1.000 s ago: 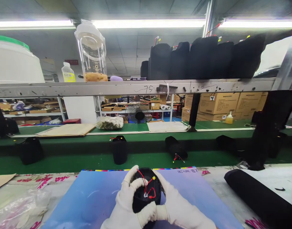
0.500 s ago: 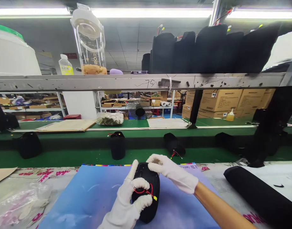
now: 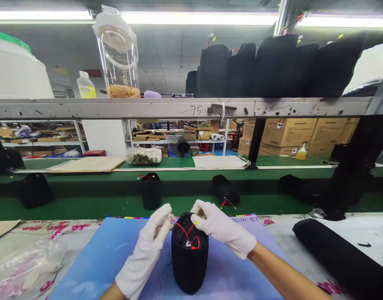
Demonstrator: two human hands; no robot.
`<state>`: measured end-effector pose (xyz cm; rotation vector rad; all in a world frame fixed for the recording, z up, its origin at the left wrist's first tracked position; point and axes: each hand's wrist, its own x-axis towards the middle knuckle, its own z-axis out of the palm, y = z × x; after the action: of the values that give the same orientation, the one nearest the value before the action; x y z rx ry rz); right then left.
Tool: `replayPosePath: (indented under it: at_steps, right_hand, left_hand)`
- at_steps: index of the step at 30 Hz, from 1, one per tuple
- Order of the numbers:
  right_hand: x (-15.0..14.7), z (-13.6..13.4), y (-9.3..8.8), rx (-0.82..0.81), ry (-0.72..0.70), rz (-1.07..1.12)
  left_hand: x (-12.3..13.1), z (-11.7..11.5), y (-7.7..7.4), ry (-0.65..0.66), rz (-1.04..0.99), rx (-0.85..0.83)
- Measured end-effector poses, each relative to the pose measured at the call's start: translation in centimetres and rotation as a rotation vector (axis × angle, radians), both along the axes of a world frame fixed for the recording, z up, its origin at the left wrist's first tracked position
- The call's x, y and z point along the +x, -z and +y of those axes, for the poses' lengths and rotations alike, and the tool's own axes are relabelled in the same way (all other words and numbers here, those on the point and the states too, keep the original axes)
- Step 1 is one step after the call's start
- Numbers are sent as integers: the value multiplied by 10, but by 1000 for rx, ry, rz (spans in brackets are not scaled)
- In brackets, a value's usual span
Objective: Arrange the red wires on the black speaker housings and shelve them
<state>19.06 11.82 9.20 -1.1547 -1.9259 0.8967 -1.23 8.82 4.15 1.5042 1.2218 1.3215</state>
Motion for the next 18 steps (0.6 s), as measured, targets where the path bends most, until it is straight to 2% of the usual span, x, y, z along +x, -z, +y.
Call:
replayPosePath:
  at_steps: [2, 6, 9, 14, 18]
  right_hand:
    - [0, -1, 0, -4, -3, 15]
    - [1, 0, 3, -14, -24, 48]
    - [2, 3, 8, -13, -59, 77]
    - [7, 1, 16, 53, -88, 94]
    - [11, 3, 9, 212, -180, -25]
  left_hand:
    - [3, 4, -9, 31, 47, -4]
    - [3, 12, -30, 283, 142, -11]
    - [5, 19, -41, 396, 209, -36]
    - [13, 22, -46, 389, 251, -23]
    - [15, 17, -43, 348, 223, -29]
